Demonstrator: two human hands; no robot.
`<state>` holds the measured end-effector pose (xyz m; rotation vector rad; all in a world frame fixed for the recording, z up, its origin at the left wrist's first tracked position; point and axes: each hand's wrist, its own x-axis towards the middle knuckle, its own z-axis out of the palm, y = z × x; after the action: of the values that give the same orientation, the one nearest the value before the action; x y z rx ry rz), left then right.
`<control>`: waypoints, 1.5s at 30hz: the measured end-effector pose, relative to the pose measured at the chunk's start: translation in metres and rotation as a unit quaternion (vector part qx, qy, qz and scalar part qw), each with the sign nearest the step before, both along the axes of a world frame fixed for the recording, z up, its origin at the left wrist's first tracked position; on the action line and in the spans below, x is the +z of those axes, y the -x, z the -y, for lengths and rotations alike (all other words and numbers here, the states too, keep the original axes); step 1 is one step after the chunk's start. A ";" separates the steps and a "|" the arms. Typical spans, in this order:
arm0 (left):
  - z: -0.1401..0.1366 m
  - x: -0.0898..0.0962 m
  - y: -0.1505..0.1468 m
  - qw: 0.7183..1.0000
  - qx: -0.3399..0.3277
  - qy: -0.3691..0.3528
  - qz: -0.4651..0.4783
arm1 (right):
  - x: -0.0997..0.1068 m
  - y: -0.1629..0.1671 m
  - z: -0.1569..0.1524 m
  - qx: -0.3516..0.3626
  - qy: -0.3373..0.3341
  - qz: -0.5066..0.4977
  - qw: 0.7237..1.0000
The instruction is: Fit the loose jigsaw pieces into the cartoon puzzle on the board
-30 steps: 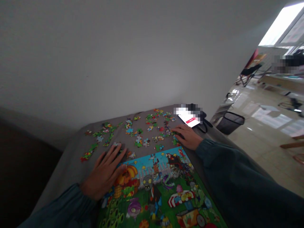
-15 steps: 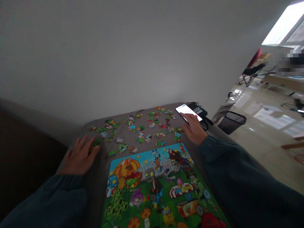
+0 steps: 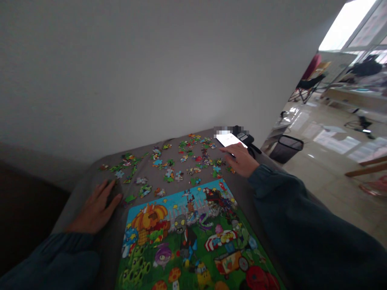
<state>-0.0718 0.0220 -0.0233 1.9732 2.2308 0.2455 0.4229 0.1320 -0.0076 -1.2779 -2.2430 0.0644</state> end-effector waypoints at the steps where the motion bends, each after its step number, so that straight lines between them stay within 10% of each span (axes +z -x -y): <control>1: 0.000 0.001 -0.001 1.000 -0.004 0.003 0.004 | -0.002 0.001 0.000 0.017 0.016 0.014 1.000; 13: 0.004 -0.002 -0.011 0.996 -0.068 -0.038 0.042 | 0.016 -0.026 -0.005 -0.027 -0.014 -0.063 0.998; 33: 0.003 -0.020 -0.007 0.993 -0.057 -0.098 0.031 | -0.025 0.004 0.005 0.104 0.113 0.098 0.983; 45: -0.075 0.049 0.033 0.977 0.034 -0.205 0.052 | -0.032 0.010 0.004 0.098 0.076 0.060 0.990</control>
<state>-0.1049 0.0967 0.0255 2.0070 2.3247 0.8592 0.4134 0.1282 -0.0396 -1.1605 -2.5031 0.2420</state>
